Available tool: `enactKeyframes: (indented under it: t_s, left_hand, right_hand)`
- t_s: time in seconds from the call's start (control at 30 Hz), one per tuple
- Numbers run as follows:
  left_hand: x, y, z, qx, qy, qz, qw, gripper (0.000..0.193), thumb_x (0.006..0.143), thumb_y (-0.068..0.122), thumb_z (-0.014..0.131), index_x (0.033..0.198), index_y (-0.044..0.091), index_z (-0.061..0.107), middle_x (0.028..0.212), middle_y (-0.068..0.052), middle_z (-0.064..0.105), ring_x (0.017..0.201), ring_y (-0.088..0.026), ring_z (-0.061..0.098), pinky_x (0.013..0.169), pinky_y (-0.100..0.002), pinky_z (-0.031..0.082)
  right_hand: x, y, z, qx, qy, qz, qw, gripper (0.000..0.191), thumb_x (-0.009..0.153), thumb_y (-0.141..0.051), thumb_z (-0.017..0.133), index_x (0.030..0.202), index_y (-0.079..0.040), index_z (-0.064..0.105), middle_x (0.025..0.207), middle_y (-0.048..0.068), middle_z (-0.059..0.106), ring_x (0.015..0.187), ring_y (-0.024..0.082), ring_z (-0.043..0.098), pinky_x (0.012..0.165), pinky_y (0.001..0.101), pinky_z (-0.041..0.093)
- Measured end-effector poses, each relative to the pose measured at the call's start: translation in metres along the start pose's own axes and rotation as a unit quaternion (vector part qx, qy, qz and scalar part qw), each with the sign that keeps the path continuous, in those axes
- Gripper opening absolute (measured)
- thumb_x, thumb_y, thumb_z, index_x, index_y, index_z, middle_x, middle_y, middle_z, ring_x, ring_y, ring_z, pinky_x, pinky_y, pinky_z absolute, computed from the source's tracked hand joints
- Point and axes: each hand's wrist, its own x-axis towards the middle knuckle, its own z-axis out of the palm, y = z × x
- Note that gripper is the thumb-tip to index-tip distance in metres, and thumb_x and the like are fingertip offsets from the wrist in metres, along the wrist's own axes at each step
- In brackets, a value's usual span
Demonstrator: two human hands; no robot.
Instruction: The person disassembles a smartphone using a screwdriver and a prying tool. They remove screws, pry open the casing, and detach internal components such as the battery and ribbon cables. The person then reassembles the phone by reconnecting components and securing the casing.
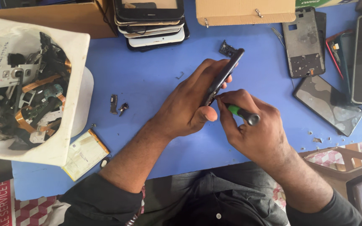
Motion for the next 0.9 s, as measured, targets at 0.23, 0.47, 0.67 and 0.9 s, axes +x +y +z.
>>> enactKeyframes:
  t_s: [0.23, 0.47, 0.67, 0.9]
  left_hand:
    - [-0.002, -0.003, -0.003, 0.002, 0.007, 0.017, 1.0, 0.104, 0.096, 0.086, 0.019, 0.157, 0.003, 0.034, 0.125, -0.008, 0.054, 0.105, -0.015, 0.066, 0.088, -0.03, 0.064]
    - [-0.002, -0.002, -0.006, -0.012, 0.002, 0.022, 1.0, 0.103, 0.097, 0.086, 0.021, 0.156, 0.003, 0.036, 0.123, -0.009, 0.054, 0.099, -0.014, 0.068, 0.085, -0.029, 0.063]
    - [-0.003, 0.001, -0.003, -0.004, 0.006, 0.033, 0.999, 0.101, 0.098, 0.085, 0.023, 0.155, 0.003, 0.038, 0.123, -0.008, 0.054, 0.097, -0.013, 0.068, 0.085, -0.028, 0.063]
    - [-0.001, 0.001, 0.002, -0.04, 0.018, 0.017, 0.999, 0.1, 0.098, 0.084, 0.025, 0.154, 0.002, 0.04, 0.127, -0.01, 0.051, 0.098, -0.013, 0.069, 0.084, -0.028, 0.066]
  right_hand:
    - [0.019, -0.015, -0.003, -0.065, -0.053, 0.059, 0.995, 0.021, 0.093, -0.007, 0.075, 0.101, -0.001, 0.057, 0.085, 0.014, 0.072, 0.063, 0.03, 0.07, 0.053, 0.0395, 0.053]
    - [0.03, -0.009, -0.012, -0.02, -0.086, 0.089, 0.992, 0.006, 0.093, -0.003, 0.07, 0.095, 0.002, 0.07, 0.097, 0.009, 0.075, 0.061, 0.026, 0.073, 0.052, 0.0357, 0.055]
    - [0.028, -0.004, -0.011, 0.083, -0.054, 0.094, 0.991, 0.009, 0.099, -0.001, 0.065, 0.094, 0.004, 0.071, 0.101, 0.011, 0.073, 0.082, 0.02, 0.078, 0.065, 0.0306, 0.06]
    - [0.035, -0.005, -0.013, 0.088, -0.074, 0.18, 0.977, 0.009, 0.096, -0.005, 0.066, 0.097, 0.004, 0.066, 0.083, 0.011, 0.075, 0.076, 0.019, 0.079, 0.064, 0.0307, 0.059]
